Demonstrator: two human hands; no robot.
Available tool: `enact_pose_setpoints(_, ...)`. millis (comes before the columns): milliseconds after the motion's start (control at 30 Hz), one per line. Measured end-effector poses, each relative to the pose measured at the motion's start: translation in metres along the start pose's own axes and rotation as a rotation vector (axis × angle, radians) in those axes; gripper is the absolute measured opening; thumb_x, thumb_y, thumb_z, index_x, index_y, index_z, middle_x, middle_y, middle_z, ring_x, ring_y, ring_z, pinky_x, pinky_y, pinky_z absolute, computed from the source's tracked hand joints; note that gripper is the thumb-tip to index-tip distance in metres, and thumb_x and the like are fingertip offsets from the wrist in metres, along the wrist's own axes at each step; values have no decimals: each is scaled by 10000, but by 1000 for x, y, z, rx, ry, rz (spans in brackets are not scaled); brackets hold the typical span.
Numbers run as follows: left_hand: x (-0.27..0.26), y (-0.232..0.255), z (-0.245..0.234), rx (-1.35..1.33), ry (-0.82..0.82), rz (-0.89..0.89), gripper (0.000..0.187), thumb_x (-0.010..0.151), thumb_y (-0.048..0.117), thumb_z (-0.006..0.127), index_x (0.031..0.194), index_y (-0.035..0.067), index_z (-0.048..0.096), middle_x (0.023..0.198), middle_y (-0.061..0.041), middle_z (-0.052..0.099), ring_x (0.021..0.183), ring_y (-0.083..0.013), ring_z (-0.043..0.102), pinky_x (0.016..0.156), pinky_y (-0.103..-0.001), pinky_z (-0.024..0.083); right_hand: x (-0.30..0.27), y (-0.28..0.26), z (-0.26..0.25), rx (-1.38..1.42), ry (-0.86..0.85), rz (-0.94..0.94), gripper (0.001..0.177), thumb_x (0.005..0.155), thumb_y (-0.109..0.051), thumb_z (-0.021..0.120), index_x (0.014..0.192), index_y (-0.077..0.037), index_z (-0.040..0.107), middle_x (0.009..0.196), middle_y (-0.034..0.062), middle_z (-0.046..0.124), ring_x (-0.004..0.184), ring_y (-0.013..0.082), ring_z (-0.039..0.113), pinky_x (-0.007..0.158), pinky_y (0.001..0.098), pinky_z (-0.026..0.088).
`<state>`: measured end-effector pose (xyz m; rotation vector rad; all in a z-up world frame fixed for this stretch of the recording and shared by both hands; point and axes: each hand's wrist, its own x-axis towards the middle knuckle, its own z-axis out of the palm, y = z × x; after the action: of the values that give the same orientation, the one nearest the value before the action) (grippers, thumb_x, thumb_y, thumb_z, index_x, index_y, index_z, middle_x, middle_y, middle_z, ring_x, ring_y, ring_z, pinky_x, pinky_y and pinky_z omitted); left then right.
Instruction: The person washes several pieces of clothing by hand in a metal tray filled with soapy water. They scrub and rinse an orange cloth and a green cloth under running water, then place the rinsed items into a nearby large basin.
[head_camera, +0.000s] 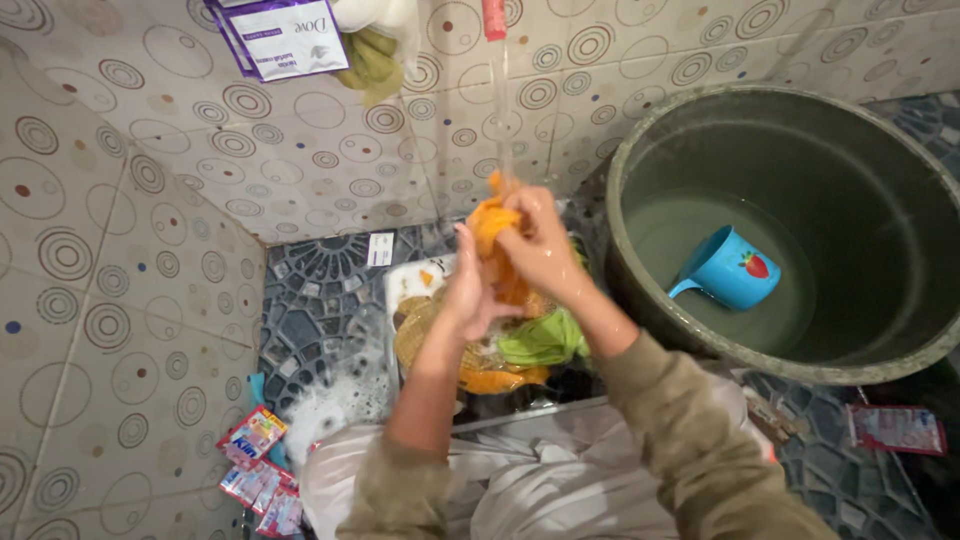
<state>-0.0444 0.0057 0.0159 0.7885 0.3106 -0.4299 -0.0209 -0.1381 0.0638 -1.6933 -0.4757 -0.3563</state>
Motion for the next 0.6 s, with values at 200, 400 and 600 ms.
enact_pose_setpoints(200, 78, 7, -47, -242, -351, 96, 419, 1064, 540, 706, 1124, 145, 578, 1002, -94, 660, 884, -286, 665, 848, -547, 589, -66, -31, 33, -371, -64, -396, 286, 792, -120, 771, 859, -69, 498, 952, 101, 563, 918, 296, 580, 842, 423, 440)
enact_pose_setpoints(400, 83, -59, -19, 3, 235, 601, 210, 824, 143, 624, 1017, 118, 704, 985, -15, 727, 865, -132, 688, 777, -303, 564, -35, 58, 17, -54, 203, 246, 166, 945, -151, 652, 1039, -47, 563, 895, 102, 620, 815, 250, 591, 721, 391, 523)
enact_pose_setpoints(600, 59, -30, -27, 774, 230, 860, 432, 984, 92, 766, 773, -42, 414, 737, -102, 429, 685, -160, 412, 614, -324, 376, -50, 22, -27, 1079, -174, 532, 578, 780, -156, 589, 1352, -112, 512, 1206, 54, 650, 1144, 199, 624, 998, 355, 504)
